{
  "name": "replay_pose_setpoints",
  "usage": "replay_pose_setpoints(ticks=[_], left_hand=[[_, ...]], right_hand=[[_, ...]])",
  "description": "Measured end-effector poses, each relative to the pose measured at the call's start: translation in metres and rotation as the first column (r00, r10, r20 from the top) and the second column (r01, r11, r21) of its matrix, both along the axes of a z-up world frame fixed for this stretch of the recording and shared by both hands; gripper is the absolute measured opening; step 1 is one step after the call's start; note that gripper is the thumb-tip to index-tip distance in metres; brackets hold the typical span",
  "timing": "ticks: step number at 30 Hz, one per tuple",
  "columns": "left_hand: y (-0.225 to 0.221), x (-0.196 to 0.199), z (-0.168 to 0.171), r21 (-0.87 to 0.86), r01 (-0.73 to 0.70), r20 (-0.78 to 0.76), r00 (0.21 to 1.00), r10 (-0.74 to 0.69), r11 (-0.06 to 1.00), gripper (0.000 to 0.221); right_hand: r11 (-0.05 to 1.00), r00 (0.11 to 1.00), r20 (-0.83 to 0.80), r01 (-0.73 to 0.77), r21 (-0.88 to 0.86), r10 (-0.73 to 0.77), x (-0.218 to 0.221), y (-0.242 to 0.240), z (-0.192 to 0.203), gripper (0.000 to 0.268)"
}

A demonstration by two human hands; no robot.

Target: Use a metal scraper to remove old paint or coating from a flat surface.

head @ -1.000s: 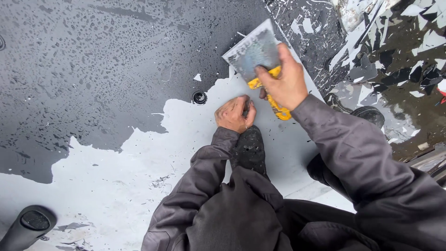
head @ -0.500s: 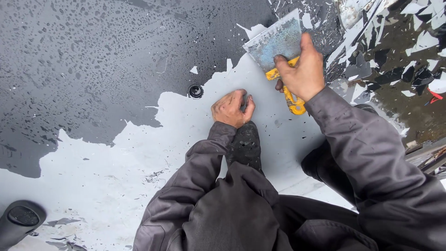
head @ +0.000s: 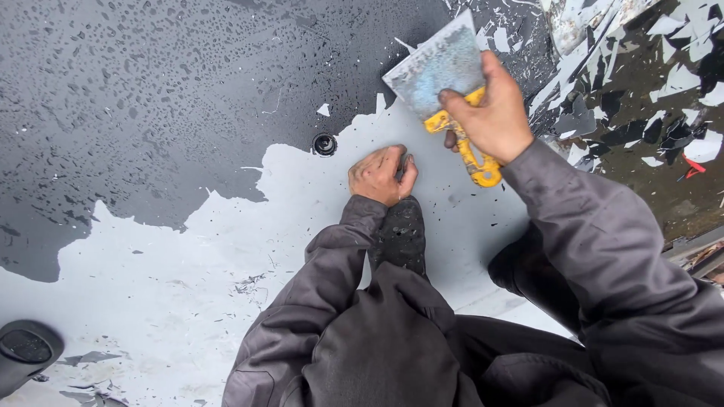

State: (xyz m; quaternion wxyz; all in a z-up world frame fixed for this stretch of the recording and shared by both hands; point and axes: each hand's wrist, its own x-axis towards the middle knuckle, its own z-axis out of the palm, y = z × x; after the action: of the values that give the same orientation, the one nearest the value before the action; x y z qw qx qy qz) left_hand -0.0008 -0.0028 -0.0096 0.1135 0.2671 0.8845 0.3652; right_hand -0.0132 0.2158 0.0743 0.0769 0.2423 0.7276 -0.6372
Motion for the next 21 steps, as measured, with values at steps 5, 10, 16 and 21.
replay_pose_setpoints(ticks=[5,10,16,21], left_hand=[[0.004,-0.001,0.006,0.059,-0.022,-0.049,0.998,0.025,0.998,0.013],[0.002,-0.001,0.003,0.040,-0.010,-0.002,1.000,0.010,0.999,0.012],[-0.004,0.005,-0.013,0.018,0.014,-0.012,1.000,-0.014,1.000,0.022],[-0.019,0.021,-0.045,-0.067,0.015,-0.051,0.999,-0.018,0.998,0.037]], right_hand=[[0.961,0.958,0.238,0.208,-0.184,-0.161,0.036,0.043,-0.001,0.040],[0.979,0.975,0.180,0.158,-0.130,-0.134,0.021,0.039,-0.016,0.036],[1.000,0.990,0.139,0.001,0.006,-0.002,-0.055,-0.055,-0.031,0.037],[0.918,0.954,-0.220,-0.109,0.381,0.205,-0.070,-0.109,-0.041,0.045]])
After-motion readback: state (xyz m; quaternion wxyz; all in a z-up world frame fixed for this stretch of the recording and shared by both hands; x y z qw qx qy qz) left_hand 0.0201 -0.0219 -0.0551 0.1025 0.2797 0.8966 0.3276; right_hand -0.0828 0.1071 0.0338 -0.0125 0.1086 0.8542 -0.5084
